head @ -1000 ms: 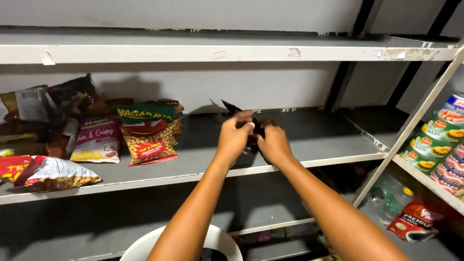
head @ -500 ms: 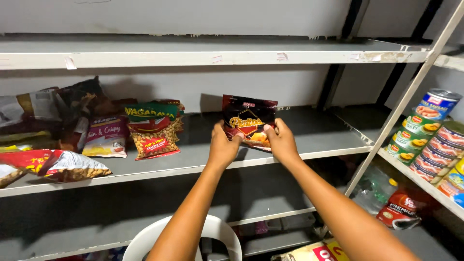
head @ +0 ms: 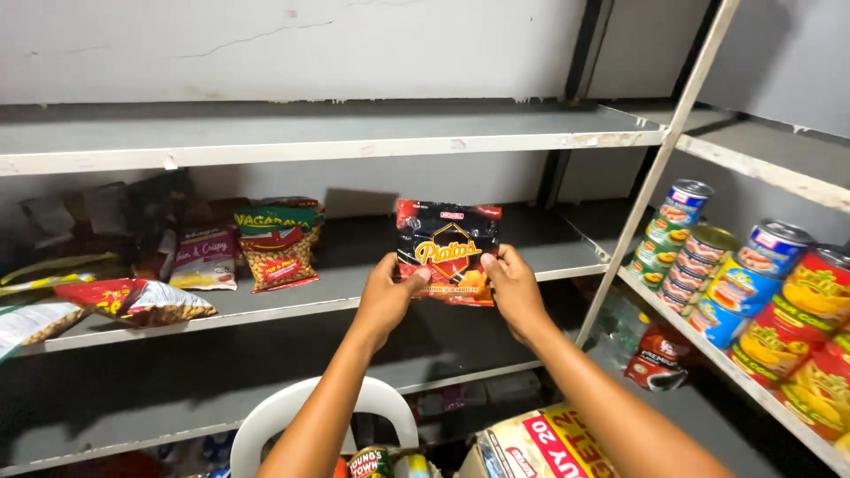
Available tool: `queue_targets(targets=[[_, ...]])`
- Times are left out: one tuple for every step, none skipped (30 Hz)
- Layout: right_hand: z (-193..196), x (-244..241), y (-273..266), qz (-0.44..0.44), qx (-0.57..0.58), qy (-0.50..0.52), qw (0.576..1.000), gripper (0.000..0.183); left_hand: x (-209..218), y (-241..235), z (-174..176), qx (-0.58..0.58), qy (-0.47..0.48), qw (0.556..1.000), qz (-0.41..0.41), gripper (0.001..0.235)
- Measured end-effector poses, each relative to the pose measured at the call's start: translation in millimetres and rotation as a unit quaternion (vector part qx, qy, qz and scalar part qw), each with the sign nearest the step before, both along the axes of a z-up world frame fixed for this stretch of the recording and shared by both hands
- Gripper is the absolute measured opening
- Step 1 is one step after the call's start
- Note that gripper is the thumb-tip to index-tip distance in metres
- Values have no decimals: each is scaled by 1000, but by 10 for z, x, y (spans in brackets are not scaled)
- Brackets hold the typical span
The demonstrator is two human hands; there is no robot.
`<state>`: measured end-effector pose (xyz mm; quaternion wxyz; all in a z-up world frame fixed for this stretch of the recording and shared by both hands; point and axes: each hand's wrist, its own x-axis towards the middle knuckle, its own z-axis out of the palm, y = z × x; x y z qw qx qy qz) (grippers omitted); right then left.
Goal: Organize bags of snacks and chips on retail shelves.
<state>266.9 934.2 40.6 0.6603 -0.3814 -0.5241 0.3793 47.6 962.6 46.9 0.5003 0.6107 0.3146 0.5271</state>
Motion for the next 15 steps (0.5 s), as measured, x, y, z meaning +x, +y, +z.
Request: queue_targets(targets=[[-8, 20, -131, -2, 0, 1, 1000, 21, -7, -138, 14, 0, 1, 1000, -2, 28], [-14, 47, -281, 2, 9, 1, 1000, 22, -6, -289, 27, -33, -15, 999, -24, 28], [-16, 73, -436, 6, 18, 0, 1000, 24, -7, -444, 46, -66, -31, 996, -47, 29], [31, 83, -649, 6, 20, -1, 1000, 24, -6, -634, 51, -64, -32, 996, -47, 29], [81, 91, -865, -12, 3, -9, 1000, 25, -7, -825, 59, -52, -23, 997, -44, 27], [147, 90, -1061, -28, -13, -18, 999, 26, -17, -1001, 83, -38, -14, 998, -40, 26], [236, 77, -1219, -27, -9, -19, 999, 26, -20, -1194, 203, -34, -15, 999, -40, 26], [276, 69, -1431, -31, -11, 4, 999, 27, -17, -1428, 277, -49, -13, 998, -37, 28], [312, 64, -1639, -36, -13, 28, 999, 28, -11, -1658, 347, -64, -10, 997, -35, 31], [343, 67, -1846, -41, -21, 30, 998, 28, 10, -1831, 328, -71, -8, 997, -40, 31], [377, 75, -2053, -46, -11, 22, 999, 31, 36, -2007, 310, -53, -48, 995, -64, 32], [436, 90, -2227, -51, 4, 15, 999, 33, 69, -2151, 320, -30, -89, 992, -88, 33], [413, 118, -2437, -57, 1, 16, 998, 33, 66, -2371, 341, -33, -88, 991, -93, 33], [409, 147, -2633, -68, -9, 11, 998, 35, 63, -2580, 377, -22, -85, 993, -80, 34], [403, 173, -2832, -78, -18, 5, 997, 38, 57, -2793, 411, -11, -81, 994, -68, 36]])
